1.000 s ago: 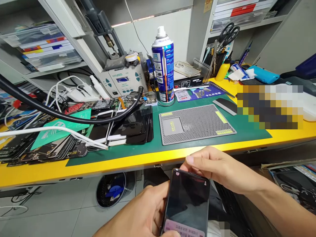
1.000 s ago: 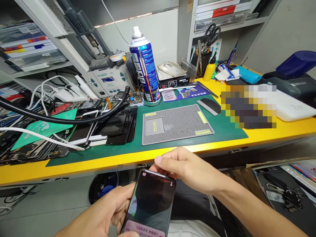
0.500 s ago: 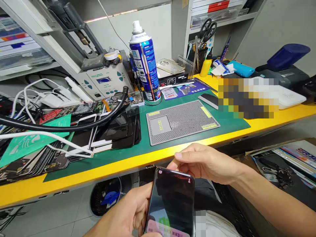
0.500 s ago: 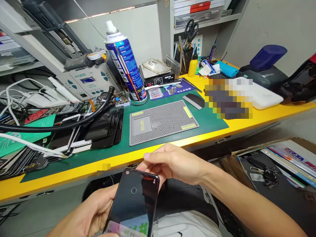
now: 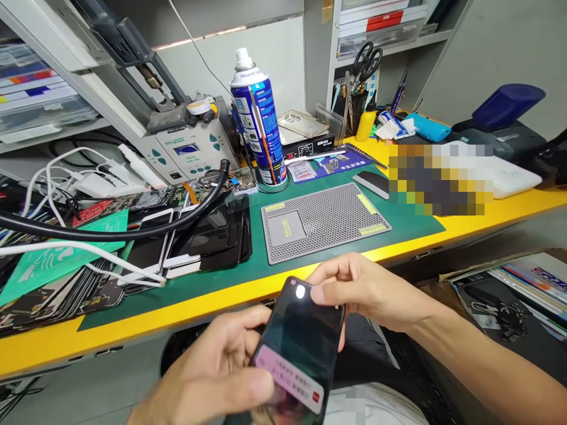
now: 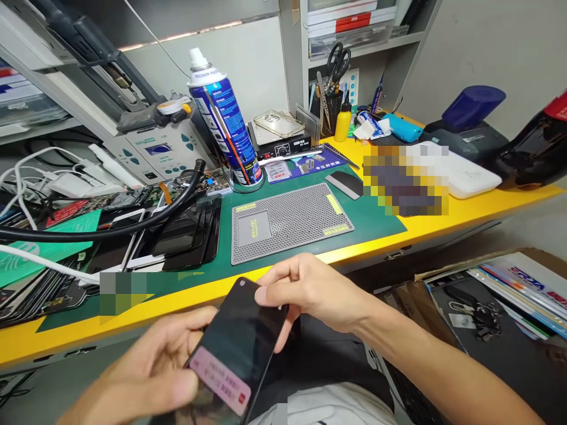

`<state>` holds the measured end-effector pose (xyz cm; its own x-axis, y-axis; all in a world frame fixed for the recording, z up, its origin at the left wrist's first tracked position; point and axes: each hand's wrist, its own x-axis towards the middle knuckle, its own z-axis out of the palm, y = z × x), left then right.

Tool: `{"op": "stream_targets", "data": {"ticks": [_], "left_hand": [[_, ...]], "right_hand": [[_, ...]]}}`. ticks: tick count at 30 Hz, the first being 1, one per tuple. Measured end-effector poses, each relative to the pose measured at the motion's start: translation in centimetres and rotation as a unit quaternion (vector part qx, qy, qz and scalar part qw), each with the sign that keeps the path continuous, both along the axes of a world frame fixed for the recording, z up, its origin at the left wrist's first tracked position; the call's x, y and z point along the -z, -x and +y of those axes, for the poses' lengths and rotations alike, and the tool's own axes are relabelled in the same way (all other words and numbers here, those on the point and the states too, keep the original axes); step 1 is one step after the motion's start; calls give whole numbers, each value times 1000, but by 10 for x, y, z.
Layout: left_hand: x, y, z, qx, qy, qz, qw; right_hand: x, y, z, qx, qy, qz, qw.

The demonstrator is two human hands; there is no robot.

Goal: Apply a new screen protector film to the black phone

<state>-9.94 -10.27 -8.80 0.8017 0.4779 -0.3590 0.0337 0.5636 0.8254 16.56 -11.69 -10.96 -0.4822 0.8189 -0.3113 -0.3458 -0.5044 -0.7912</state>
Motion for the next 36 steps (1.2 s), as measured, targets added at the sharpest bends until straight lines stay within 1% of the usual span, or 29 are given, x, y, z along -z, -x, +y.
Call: {"op": "stream_targets", "data": {"ticks": [2, 4, 6, 8, 9, 10, 11, 13, 16, 17, 19, 22, 23, 24, 26, 27, 28, 29, 32, 36], "left_hand": [[-2, 6, 6, -67, 30, -64, 995], [1, 6, 7, -145, 36, -143, 978], [9, -7, 3, -210, -13, -201, 957], [20, -30, -3, -284, -136, -229, 921], [25, -43, -4, -316, -166, -232, 905], [30, -55, -4, -347, -181, -233, 890], [33, -66, -3, -369, -187, -227, 882], [36, -80, 2, -389, -179, -221, 876], [35, -87, 11, -387, -172, -223, 878], [33, -88, 13, -384, -170, -226, 879], [30, -88, 15, -366, -141, -235, 889], [27, -88, 14, -328, -65, -265, 905], [26, -88, 14, -310, -39, -281, 907], [26, -87, 14, -293, -18, -299, 908], [25, -85, 14, -266, 16, -328, 906], [25, -85, 15, -258, 28, -335, 906], [25, -84, 15, -256, 37, -338, 905], [25, -84, 16, -255, 43, -338, 905], [25, -84, 17, -245, 59, -341, 906], [24, -88, 11, -244, 87, -350, 900]], "right_hand": [[-3, -3, 1, 65, -3, 29, 997], [-7, -4, 1, 140, -13, 60, 988], [-12, -2, -1, 213, -13, 76, 974], [-15, 5, -4, 268, -9, 88, 959], [-17, 10, -7, 284, -11, 95, 954], [-18, 16, -9, 294, -14, 103, 950], [-19, 22, -12, 302, -18, 111, 947], [-20, 34, -19, 313, -22, 126, 941], [-22, 48, -27, 326, -11, 154, 933], [-23, 51, -30, 319, -5, 163, 934], [-23, 54, -34, 282, 8, 166, 945], [-17, 53, -41, 213, 5, 120, 970], [-13, 51, -43, 217, -7, 91, 972], [-9, 49, -45, 240, -25, 52, 969], [-1, 44, -47, 313, -77, -47, 945], [2, 41, -47, 339, -108, -100, 929], [3, 39, -47, 346, -140, -150, 916], [4, 37, -46, 333, -170, -191, 908], [-1, 32, -41, 259, -252, -282, 889], [-10, 30, -28, 215, -322, -382, 839]]}}
